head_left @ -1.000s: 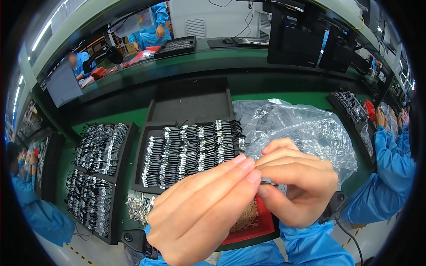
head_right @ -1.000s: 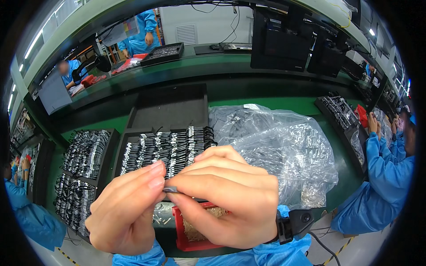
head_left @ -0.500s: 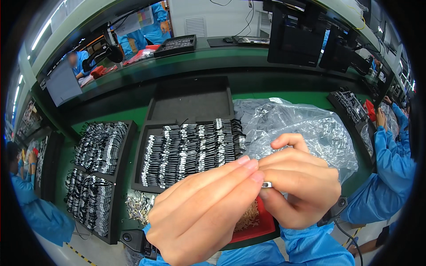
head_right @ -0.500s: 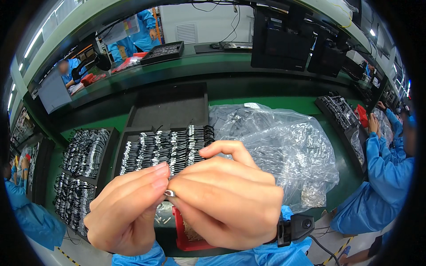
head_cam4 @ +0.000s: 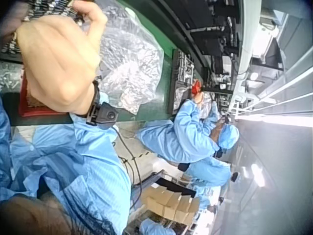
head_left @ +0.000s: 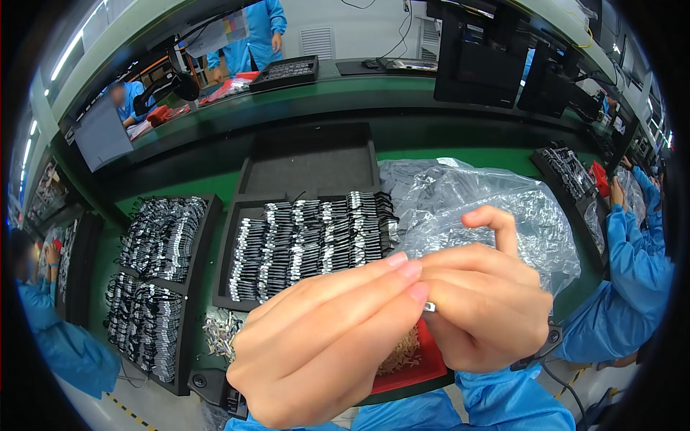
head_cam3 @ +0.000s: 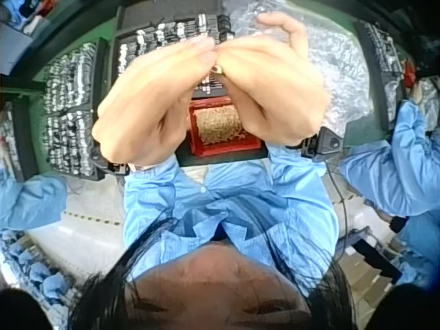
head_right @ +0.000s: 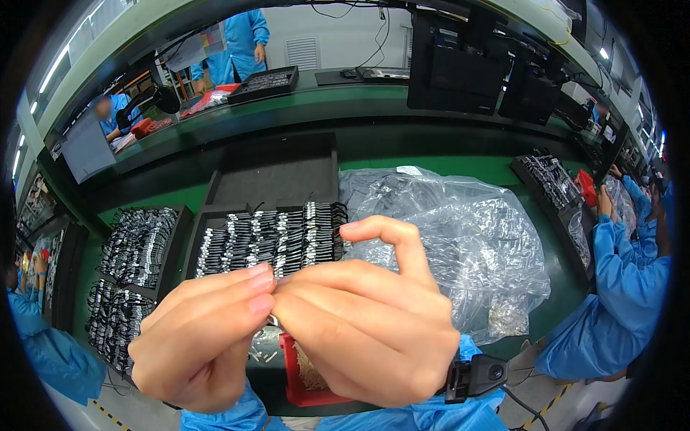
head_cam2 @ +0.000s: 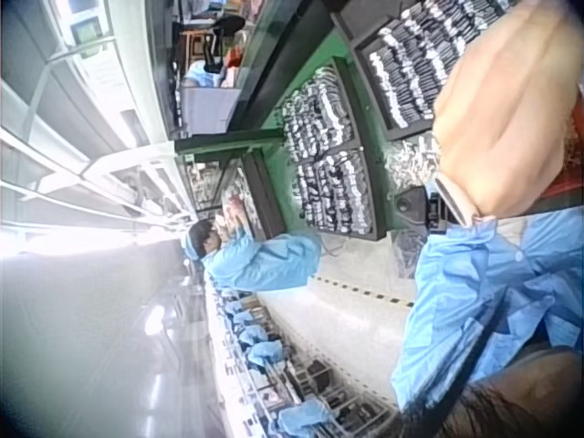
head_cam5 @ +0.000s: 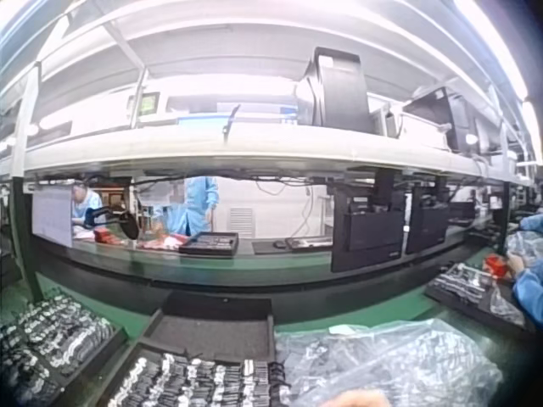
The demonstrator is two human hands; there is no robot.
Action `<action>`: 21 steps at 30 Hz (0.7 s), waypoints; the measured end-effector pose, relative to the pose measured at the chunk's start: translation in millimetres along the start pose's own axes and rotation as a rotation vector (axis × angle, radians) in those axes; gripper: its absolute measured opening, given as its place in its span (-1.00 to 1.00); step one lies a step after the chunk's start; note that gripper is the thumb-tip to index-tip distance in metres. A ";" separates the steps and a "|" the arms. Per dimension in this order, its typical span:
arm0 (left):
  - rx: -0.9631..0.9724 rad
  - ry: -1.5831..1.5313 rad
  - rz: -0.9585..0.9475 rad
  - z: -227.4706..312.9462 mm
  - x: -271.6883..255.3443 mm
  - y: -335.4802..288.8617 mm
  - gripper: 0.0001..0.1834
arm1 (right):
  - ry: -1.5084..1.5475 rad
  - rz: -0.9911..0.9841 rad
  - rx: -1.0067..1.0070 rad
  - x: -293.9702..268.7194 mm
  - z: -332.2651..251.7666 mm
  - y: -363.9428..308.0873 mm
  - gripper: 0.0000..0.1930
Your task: Assembling small electronic components by connecting wires to plastic housings.
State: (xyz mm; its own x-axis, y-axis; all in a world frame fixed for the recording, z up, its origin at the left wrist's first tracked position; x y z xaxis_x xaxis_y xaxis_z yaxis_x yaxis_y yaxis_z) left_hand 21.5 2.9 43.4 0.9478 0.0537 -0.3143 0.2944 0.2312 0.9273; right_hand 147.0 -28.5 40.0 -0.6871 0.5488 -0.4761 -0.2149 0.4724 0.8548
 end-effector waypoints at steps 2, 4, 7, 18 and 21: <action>-0.007 0.147 -0.024 4.8 3.1 4.7 -0.86 | -0.042 -0.025 -0.005 0.0 0.8 0.6 -0.84; 0.024 0.232 -0.013 11.8 0.5 6.8 -0.86 | -0.067 -0.024 -0.006 -1.7 -0.2 2.1 -0.86; 0.066 0.279 0.016 18.8 4.0 6.5 -0.86 | -0.086 0.031 0.014 -6.3 -0.8 0.0 -0.90; 0.097 0.345 0.029 28.1 9.6 7.1 -0.86 | 0.165 0.395 -0.088 4.5 2.8 -9.6 -0.91; 0.140 0.335 0.001 26.3 18.2 6.3 -0.85 | 0.194 0.394 -0.088 4.0 10.2 -13.7 -0.93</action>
State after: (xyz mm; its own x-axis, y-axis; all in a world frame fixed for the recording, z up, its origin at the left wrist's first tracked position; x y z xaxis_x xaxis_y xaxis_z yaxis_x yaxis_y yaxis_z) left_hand 43.9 -20.1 48.9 0.8622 0.3749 -0.3407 0.3291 0.0969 0.9393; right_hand 154.2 -25.8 24.2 -0.8442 0.5314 -0.0702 0.0369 0.1883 0.9814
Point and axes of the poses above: each hand's wrist, its own y-axis towards the middle knuckle, its own x-axis out of the palm, z = x × y, the point moved 5 cm from there along y, towards the middle knuckle, and after that the axes turned 1 degree about x, right-handed, at the moved point
